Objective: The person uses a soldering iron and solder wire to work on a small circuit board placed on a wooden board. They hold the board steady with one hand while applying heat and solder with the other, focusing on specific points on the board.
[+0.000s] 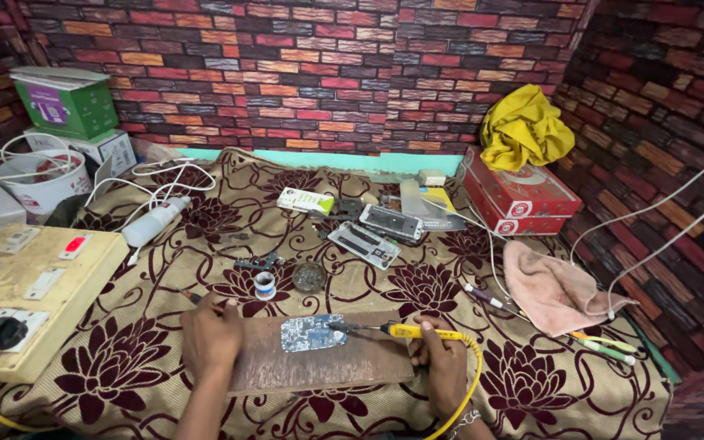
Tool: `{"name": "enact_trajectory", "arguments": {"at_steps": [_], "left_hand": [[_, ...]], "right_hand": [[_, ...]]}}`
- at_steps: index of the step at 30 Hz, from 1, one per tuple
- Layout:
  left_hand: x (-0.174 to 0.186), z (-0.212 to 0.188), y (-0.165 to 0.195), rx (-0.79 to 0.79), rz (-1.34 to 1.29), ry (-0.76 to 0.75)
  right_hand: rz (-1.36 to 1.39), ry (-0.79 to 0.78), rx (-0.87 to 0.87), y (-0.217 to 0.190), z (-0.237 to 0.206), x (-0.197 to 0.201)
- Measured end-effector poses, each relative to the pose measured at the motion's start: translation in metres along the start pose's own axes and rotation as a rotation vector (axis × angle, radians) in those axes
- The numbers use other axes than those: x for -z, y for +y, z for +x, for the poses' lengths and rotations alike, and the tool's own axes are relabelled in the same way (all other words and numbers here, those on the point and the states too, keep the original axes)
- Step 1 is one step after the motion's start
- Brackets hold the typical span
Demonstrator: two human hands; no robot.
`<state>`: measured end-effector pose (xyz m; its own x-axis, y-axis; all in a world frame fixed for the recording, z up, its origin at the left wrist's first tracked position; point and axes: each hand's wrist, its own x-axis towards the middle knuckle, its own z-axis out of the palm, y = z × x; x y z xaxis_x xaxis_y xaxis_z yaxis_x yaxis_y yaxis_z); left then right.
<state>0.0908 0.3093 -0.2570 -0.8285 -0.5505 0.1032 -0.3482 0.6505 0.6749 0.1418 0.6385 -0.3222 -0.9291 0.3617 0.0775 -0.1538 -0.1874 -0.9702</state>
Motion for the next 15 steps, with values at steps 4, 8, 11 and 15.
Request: {"name": "enact_trajectory", "arguments": {"at_steps": [4, 8, 11, 15], "left_hand": [[0.013, 0.009, 0.011, 0.203, 0.021, -0.024], [0.009, 0.020, 0.017, 0.226, 0.107, -0.015], [0.005, 0.024, 0.012, -0.056, 0.154, 0.067], [-0.001, 0.025, 0.004, -0.003, -0.006, -0.036]], "right_hand": [[-0.051, 0.003, 0.015, 0.001, 0.005, 0.006], [-0.076, 0.029, 0.003, 0.002, 0.012, 0.009], [-0.052, 0.025, 0.010, -0.001, 0.015, 0.006], [-0.081, 0.040, 0.015, -0.009, 0.020, 0.007]]}}
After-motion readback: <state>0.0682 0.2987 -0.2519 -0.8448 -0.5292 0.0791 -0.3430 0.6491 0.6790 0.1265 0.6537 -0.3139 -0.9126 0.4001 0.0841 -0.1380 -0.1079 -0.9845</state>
